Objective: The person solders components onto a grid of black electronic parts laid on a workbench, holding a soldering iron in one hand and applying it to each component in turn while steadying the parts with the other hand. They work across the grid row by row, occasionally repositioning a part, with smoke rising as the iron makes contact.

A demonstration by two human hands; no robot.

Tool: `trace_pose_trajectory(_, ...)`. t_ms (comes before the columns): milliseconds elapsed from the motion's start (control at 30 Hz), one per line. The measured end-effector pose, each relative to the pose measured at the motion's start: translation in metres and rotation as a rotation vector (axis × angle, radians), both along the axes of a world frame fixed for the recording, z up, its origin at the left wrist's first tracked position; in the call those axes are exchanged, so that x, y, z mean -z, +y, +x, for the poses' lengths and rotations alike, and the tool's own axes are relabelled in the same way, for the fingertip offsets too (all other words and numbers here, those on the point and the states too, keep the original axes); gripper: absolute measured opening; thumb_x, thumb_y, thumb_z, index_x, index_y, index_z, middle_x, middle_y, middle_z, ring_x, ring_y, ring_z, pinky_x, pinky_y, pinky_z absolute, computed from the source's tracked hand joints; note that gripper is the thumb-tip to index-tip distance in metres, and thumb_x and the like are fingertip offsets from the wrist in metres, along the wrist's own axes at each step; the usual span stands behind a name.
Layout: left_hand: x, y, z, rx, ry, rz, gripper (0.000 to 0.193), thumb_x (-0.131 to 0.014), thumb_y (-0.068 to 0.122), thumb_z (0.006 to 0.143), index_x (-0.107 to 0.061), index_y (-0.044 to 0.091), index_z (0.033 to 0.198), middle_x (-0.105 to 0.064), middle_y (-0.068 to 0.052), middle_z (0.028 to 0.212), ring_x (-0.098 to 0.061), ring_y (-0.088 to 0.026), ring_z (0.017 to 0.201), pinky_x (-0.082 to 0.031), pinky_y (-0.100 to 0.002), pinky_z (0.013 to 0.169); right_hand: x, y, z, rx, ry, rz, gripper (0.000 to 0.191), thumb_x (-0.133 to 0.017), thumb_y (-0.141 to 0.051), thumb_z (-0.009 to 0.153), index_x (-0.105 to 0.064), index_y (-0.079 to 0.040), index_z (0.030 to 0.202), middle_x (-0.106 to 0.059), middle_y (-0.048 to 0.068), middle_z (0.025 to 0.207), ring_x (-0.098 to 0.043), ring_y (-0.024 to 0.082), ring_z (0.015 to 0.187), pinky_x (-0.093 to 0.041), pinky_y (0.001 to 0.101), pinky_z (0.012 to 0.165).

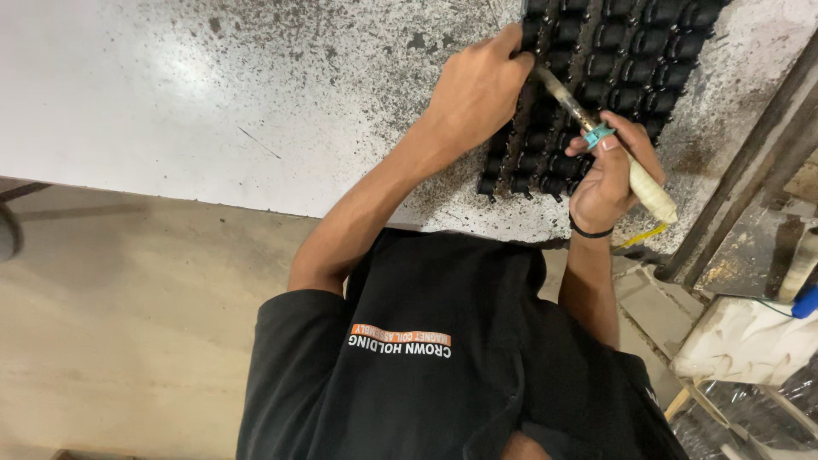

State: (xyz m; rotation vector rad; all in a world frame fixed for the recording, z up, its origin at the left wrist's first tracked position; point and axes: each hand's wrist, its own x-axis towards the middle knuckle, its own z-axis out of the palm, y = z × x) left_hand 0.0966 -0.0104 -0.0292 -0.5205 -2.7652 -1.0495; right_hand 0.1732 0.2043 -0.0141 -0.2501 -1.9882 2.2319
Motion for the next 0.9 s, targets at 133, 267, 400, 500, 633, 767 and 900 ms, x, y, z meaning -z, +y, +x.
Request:
trace_pose_trajectory(133, -0.002, -0.006, 0.0, 0.008, -0.008, 0.054, 0.013, -0.067, 0.001, 0.083, -0.074, 0.003, 0.094, -0.062, -0.012, 0.099, -0.071, -0.031, 0.073, -0.06, -0.042, 0.064, 0.002, 0.0, 0.001, -0.042, 0.092, 0.081, 0.03, -0.06, -0.007, 0.102, -0.066, 0.015, 0.12, -0.063, 0.018, 0.106, -0.068, 0.028, 0.077, -0.061, 0.0384, 0.067)
trace_pose_trajectory(267, -0.003, -0.009, 0.0, 0.002, -0.012, 0.065, 0.012, -0.068, 0.002, 0.083, -0.075, 0.004, 0.093, -0.064, -0.01, 0.097, -0.071, -0.032, 0.071, -0.059, -0.043, 0.063, 0.003, 0.001, 0.001, -0.043, 0.09, 0.106, 0.03, -0.061, -0.007, 0.1, -0.067, 0.015, 0.12, -0.063, 0.018, 0.106, -0.068, 0.028, 0.076, -0.061, 0.0379, 0.067)
trace_pose_trajectory(400, 0.001, -0.01, -0.001, -0.001, 0.022, 0.101, 0.014, -0.069, 0.002, 0.083, -0.076, 0.005, 0.095, -0.065, -0.01, 0.093, -0.071, -0.031, 0.071, -0.059, -0.043, 0.062, 0.003, 0.001, 0.0, 0.0, 0.084, 0.058, 0.029, -0.061, -0.007, 0.101, -0.068, 0.015, 0.12, -0.062, 0.018, 0.106, -0.068, 0.027, 0.077, -0.062, 0.0378, 0.067)
trace_pose_trajectory(500, 0.003, -0.007, -0.003, -0.018, 0.029, 0.108, 0.014, -0.069, 0.001, 0.083, -0.076, 0.004, 0.095, -0.066, -0.009, 0.092, -0.071, -0.028, 0.067, -0.059, -0.039, 0.059, 0.001, 0.001, 0.0, -0.099, 0.135, 0.142, 0.028, -0.062, -0.006, 0.101, -0.065, 0.015, 0.12, -0.063, 0.02, 0.11, -0.068, 0.028, 0.079, -0.062, 0.0379, 0.069)
trace_pose_trajectory(633, 0.006, -0.005, -0.002, -0.013, 0.047, 0.052, 0.013, -0.07, 0.002, 0.081, -0.076, 0.004, 0.093, -0.066, -0.01, 0.093, -0.071, -0.029, 0.067, -0.059, -0.04, 0.059, -0.001, -0.001, 0.001, -0.038, 0.116, 0.095, 0.028, -0.061, -0.005, 0.1, -0.067, 0.014, 0.119, -0.062, 0.018, 0.106, -0.068, 0.027, 0.076, -0.061, 0.0369, 0.067)
trace_pose_trajectory(767, 0.007, -0.004, -0.002, -0.012, 0.027, 0.036, 0.014, -0.069, 0.002, 0.082, -0.075, 0.003, 0.095, -0.065, -0.01, 0.094, -0.071, -0.028, 0.066, -0.058, -0.04, 0.058, -0.001, -0.002, 0.001, -0.044, 0.139, 0.111, 0.027, -0.062, -0.005, 0.101, -0.067, 0.015, 0.119, -0.063, 0.018, 0.107, -0.067, 0.027, 0.076, -0.06, 0.0369, 0.067)
trace_pose_trajectory(900, 0.007, -0.004, -0.001, -0.014, 0.051, 0.042, 0.014, -0.069, 0.003, 0.082, -0.074, 0.005, 0.095, -0.064, -0.01, 0.094, -0.071, -0.03, 0.069, -0.058, -0.042, 0.06, -0.001, -0.002, 0.0, -0.109, 0.16, 0.173, 0.028, -0.063, -0.006, 0.1, -0.065, 0.014, 0.12, -0.064, 0.019, 0.11, -0.068, 0.027, 0.079, -0.06, 0.0362, 0.068)
